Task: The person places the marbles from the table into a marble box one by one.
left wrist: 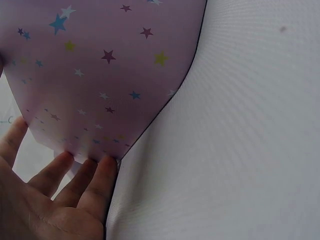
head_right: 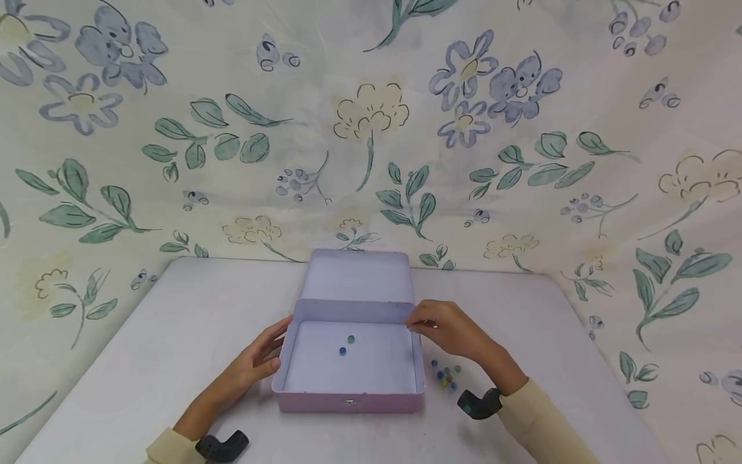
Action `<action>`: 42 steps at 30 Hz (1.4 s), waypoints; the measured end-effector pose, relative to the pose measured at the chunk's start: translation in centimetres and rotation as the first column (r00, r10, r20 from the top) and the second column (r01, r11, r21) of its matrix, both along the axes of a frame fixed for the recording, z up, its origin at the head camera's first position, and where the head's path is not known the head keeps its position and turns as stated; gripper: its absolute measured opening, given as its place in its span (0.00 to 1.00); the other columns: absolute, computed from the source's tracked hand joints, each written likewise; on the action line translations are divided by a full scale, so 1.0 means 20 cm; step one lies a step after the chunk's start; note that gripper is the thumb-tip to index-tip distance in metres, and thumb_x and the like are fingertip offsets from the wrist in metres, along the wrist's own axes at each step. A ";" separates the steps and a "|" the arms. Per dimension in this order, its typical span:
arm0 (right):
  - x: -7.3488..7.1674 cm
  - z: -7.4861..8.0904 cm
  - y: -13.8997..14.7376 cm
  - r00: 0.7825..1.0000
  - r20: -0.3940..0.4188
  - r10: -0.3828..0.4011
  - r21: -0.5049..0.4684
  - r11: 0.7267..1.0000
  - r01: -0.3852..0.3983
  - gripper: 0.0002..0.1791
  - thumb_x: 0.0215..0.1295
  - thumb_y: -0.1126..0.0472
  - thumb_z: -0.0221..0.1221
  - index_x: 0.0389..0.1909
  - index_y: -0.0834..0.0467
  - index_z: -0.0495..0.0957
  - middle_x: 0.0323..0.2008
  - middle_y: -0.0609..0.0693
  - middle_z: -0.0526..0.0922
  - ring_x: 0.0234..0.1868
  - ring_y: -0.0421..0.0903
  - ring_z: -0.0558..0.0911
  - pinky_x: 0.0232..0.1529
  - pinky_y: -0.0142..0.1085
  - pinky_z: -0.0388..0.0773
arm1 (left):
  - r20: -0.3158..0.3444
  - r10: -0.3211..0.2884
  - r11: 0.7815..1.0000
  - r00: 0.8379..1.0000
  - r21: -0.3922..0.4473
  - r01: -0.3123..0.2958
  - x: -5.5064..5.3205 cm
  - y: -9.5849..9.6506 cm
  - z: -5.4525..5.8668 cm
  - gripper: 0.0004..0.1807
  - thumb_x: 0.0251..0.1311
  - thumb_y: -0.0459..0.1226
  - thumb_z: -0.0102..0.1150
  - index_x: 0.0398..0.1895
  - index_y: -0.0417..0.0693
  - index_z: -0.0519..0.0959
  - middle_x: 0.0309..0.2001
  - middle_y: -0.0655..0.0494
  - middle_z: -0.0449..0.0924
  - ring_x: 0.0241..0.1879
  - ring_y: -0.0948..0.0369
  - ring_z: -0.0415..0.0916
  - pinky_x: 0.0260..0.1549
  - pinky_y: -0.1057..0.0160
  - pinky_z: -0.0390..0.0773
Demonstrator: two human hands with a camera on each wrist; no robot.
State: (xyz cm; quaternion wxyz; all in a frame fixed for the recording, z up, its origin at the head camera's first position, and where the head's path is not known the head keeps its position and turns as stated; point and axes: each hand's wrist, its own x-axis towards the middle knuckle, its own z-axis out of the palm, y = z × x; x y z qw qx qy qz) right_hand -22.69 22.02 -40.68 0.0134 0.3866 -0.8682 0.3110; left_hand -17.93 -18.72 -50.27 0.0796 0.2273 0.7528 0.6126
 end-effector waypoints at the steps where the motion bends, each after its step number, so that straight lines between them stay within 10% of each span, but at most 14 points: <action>1: 0.00 0.01 -0.01 1.000 0.003 0.007 0.001 1.000 -0.007 0.11 0.61 0.71 0.65 0.42 0.58 0.87 0.39 0.46 0.87 0.39 0.38 0.84 0.41 0.30 0.85 | 0.001 -0.004 1.000 1.000 0.002 0.004 0.00 0.00 0.00 0.39 0.70 0.32 0.51 0.80 0.54 0.49 0.80 0.41 0.44 0.74 0.30 0.48 0.66 0.26 0.57; 42: -0.16 -0.05 -0.57 0.979 0.056 0.195 0.302 0.931 -0.203 0.09 0.64 0.70 0.64 0.43 0.61 0.88 0.38 0.49 0.88 0.40 0.38 0.85 0.42 0.20 0.80 | -0.003 -0.012 1.000 1.000 0.001 0.012 0.00 -0.01 0.00 0.38 0.70 0.32 0.51 0.80 0.58 0.50 0.81 0.43 0.44 0.74 0.30 0.49 0.65 0.27 0.60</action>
